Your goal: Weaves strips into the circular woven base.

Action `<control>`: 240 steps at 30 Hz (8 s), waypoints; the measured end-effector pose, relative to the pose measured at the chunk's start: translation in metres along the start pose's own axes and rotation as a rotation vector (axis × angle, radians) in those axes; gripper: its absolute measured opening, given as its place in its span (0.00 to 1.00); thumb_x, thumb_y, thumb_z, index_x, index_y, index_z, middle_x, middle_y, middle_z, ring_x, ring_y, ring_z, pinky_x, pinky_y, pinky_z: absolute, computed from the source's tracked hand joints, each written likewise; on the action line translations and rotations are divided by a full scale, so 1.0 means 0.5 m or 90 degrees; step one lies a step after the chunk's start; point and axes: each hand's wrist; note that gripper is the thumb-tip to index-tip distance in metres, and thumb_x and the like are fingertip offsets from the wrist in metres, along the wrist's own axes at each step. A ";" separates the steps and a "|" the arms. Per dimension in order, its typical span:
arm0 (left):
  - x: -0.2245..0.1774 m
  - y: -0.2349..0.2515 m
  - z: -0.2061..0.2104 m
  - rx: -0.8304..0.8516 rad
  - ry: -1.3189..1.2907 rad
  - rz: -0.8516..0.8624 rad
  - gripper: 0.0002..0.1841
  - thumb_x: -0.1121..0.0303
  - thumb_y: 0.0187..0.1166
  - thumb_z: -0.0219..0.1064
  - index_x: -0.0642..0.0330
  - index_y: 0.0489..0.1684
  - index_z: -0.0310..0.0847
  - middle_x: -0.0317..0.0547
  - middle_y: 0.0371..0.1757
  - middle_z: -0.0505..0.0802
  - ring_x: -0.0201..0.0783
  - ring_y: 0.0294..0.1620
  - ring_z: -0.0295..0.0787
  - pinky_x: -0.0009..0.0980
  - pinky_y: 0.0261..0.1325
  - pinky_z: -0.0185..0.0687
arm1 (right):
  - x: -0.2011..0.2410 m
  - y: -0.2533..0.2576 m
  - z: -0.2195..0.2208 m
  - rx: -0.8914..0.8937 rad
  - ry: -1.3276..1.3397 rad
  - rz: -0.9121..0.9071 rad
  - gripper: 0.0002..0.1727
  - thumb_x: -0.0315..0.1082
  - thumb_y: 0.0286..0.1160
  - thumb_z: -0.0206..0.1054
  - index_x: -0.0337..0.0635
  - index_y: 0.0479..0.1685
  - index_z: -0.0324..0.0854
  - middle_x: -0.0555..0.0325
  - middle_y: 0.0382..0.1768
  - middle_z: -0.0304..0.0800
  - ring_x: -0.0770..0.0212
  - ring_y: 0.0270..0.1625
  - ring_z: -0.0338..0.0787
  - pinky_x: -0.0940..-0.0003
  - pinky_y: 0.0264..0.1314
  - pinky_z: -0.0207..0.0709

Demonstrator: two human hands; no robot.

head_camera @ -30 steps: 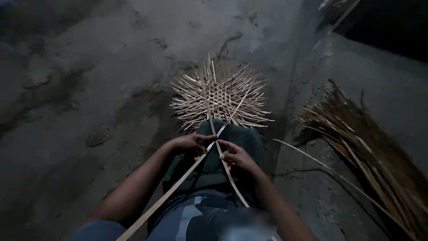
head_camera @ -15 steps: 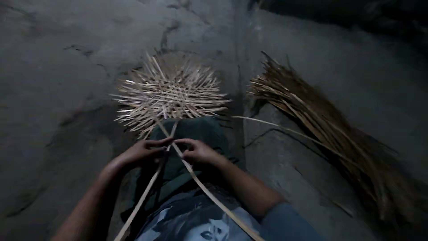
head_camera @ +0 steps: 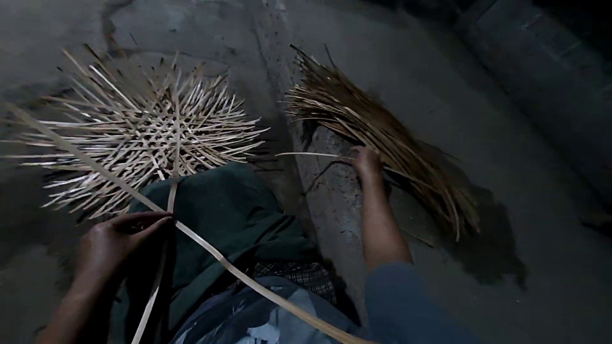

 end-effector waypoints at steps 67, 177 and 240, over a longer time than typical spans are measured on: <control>-0.079 -0.014 0.024 -0.044 0.312 0.097 0.19 0.57 0.85 0.64 0.19 0.71 0.83 0.59 0.69 0.86 0.80 0.74 0.69 0.87 0.62 0.52 | 0.312 -0.142 0.114 -0.247 0.400 -0.668 0.12 0.37 0.81 0.66 0.42 0.46 0.95 0.52 0.50 0.97 0.53 0.61 0.93 0.45 0.82 0.72; -0.049 0.031 -0.022 0.064 0.311 0.039 0.17 0.50 0.83 0.65 0.08 0.64 0.84 0.40 0.64 0.87 0.56 0.71 0.74 0.68 0.68 0.59 | 0.182 -0.248 0.063 0.465 0.287 -0.411 0.12 0.38 0.83 0.67 0.46 0.58 0.89 0.59 0.49 0.94 0.66 0.47 0.91 0.64 0.55 0.85; -0.033 0.006 -0.024 0.093 0.357 0.119 0.30 0.53 0.75 0.75 0.14 0.78 0.74 0.44 0.67 0.86 0.60 0.80 0.70 0.89 0.75 0.36 | 0.502 -0.332 0.241 0.101 0.360 -0.911 0.10 0.38 0.77 0.73 0.49 0.52 0.92 0.53 0.55 0.91 0.50 0.61 0.88 0.53 0.69 0.81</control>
Point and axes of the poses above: each hand's wrist, its own y-axis towards the middle knuckle, its own z-axis out of the palm, x = y × z
